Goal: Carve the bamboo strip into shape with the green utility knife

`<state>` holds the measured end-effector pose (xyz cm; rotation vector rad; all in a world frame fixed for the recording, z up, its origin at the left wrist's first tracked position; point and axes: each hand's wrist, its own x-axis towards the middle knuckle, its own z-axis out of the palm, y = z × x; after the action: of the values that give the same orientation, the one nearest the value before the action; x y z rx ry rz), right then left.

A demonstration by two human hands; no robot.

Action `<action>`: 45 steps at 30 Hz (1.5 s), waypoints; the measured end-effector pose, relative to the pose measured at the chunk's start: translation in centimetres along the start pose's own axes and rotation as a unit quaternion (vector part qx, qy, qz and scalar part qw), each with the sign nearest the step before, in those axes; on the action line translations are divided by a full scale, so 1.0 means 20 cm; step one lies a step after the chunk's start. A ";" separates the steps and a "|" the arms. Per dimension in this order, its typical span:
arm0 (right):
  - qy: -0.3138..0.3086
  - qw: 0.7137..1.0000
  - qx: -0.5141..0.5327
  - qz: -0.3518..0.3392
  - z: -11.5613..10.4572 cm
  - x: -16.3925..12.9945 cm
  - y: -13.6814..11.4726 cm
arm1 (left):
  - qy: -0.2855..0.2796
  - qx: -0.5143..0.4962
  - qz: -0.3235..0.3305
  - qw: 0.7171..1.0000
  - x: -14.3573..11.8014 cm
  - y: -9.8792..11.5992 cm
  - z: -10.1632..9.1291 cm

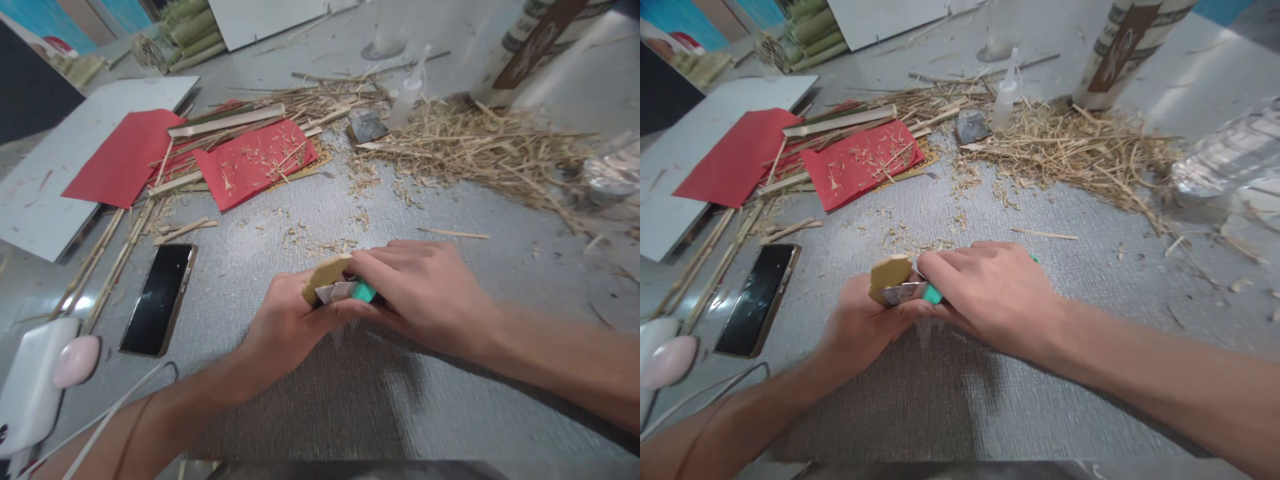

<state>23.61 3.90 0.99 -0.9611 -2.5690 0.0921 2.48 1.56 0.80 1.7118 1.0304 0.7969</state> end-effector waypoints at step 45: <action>-0.063 0.991 0.104 0.056 -0.01 -0.02 -0.03 | -0.048 -0.090 -0.024 0.994 -0.01 0.00 -0.01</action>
<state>23.61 3.25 1.14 -1.0467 -2.5536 0.4551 2.25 1.37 0.79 1.5509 0.9031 0.7466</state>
